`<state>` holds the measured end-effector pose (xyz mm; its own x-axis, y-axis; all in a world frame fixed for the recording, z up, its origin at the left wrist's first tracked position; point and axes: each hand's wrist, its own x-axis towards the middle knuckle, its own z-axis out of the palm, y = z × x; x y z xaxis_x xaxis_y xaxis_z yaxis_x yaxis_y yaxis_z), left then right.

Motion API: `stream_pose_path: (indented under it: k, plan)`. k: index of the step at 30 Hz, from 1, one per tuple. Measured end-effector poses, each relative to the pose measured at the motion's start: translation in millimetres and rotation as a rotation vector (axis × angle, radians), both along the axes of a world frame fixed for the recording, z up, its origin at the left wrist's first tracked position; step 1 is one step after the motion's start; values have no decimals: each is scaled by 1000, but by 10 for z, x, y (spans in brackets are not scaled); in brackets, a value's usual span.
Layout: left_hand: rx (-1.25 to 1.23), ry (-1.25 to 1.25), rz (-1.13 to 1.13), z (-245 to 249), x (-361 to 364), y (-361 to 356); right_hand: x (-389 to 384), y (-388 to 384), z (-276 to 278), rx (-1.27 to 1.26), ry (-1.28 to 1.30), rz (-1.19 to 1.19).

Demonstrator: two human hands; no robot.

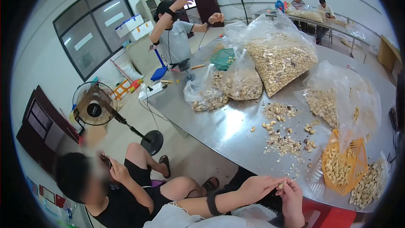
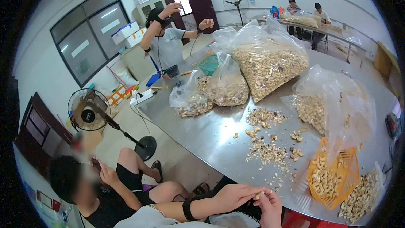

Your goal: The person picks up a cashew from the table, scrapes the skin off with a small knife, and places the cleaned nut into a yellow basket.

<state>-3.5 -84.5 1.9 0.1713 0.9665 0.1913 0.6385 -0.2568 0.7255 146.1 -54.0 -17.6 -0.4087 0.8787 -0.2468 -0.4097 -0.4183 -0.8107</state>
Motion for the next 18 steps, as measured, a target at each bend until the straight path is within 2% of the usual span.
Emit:
stream_pose_path:
  k: [6,18]
  plan:
    - [77,-62,-41,-65,102,159,117,75,-14,-18,1,-42]
    - [-29,-65,-56,-77,54,388,95,321,-104,-49,-21,-1]
